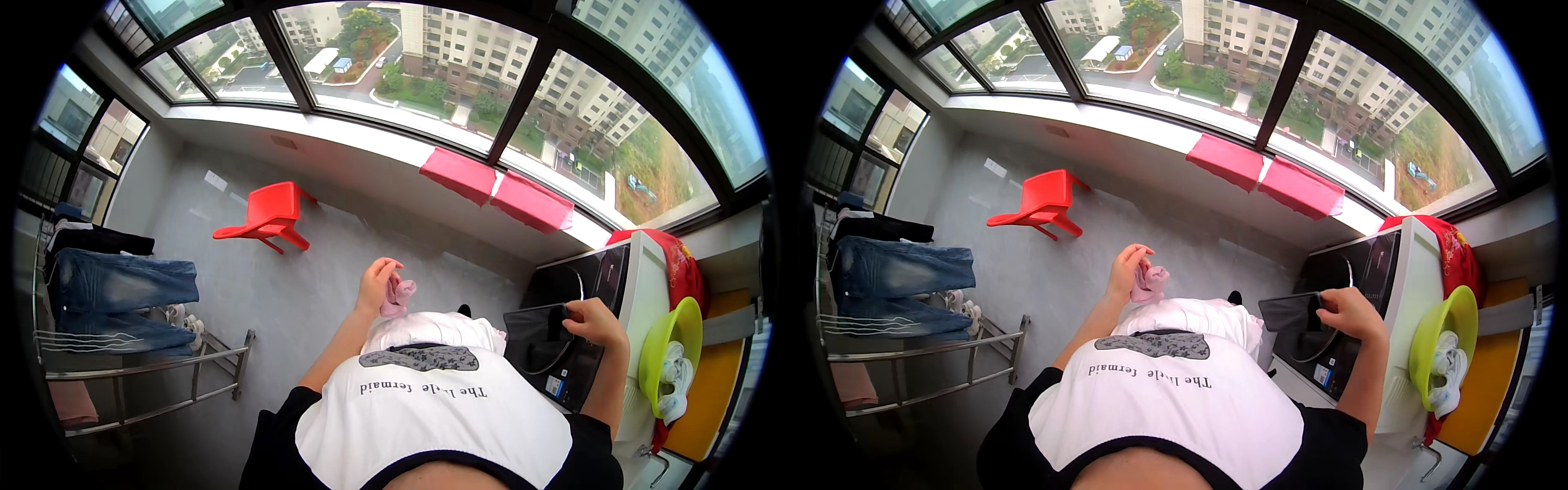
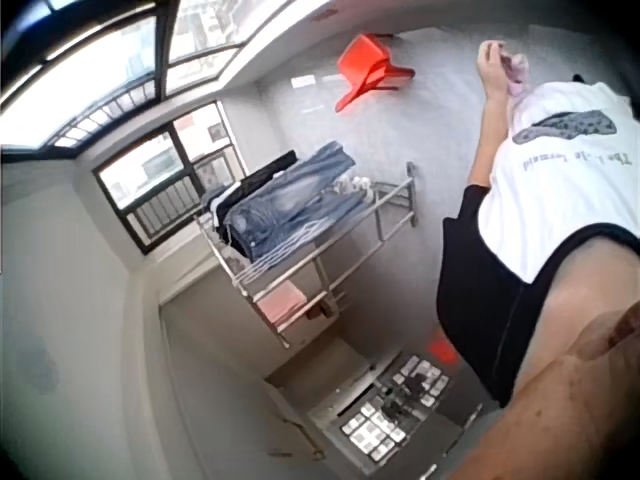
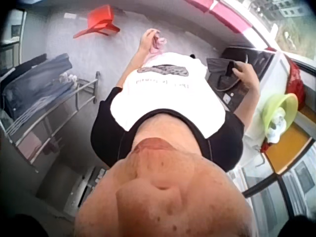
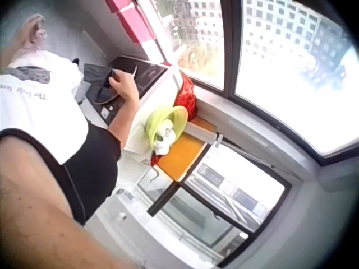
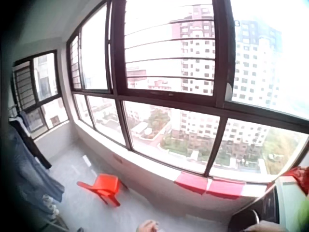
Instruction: The person washes a white sneaker under running water in a sink, scrubbing the upper and sole with a brush. They rinse the shoe, place it in a green basin, then rinse and wipe the sink with a cloth before drying their hands.
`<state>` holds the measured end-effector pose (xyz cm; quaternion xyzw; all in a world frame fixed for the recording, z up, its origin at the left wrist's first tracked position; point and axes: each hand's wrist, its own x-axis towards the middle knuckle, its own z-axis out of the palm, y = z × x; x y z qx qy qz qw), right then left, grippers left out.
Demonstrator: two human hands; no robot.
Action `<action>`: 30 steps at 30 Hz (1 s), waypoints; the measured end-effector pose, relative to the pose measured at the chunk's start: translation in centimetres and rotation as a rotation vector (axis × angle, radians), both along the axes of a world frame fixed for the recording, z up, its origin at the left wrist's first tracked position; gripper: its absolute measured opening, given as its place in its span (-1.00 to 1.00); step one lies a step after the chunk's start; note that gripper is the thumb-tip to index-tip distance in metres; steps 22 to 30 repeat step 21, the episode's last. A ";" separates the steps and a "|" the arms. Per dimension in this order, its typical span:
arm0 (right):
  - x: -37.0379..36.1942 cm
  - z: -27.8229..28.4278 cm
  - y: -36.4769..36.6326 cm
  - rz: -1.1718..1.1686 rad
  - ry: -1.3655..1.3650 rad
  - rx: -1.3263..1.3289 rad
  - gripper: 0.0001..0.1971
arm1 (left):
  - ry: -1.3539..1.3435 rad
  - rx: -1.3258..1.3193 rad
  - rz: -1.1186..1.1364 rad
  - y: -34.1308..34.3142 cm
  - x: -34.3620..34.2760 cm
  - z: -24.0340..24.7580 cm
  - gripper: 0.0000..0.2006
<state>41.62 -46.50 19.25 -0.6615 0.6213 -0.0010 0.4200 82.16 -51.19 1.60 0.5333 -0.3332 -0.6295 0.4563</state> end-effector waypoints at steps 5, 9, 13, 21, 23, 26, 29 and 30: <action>1.8 -2.4 -3.6 -0.363 -0.738 -0.114 -0.77 | 0.127 -0.047 -0.249 -1.2 -0.5 1.0 -0.81; 8.2 -7.0 -5.6 -0.470 -1.279 -0.158 -0.74 | 0.186 -0.131 -0.374 -1.4 -2.8 4.8 -0.77; 13.4 -8.6 -5.9 -0.531 -1.476 -0.082 -0.74 | 0.294 -0.170 -0.321 -1.1 -3.6 6.5 -0.73; 18.6 -10.6 -4.8 -0.560 -1.498 0.069 -0.64 | 0.473 -0.252 -0.190 -0.8 -1.8 3.3 -0.64; 18.6 -10.6 -4.8 -0.560 -1.498 0.069 -0.64 | 0.473 -0.252 -0.190 -0.8 -1.8 3.3 -0.64; 18.6 -10.6 -4.8 -0.560 -1.498 0.069 -0.64 | 0.473 -0.252 -0.190 -0.8 -1.8 3.3 -0.64; 18.6 -10.6 -4.8 -0.560 -1.498 0.069 -0.64 | 0.473 -0.252 -0.190 -0.8 -1.8 3.3 -0.64; 18.6 -10.6 -4.8 -0.560 -1.498 0.069 -0.64 | 0.473 -0.252 -0.190 -0.8 -1.8 3.3 -0.64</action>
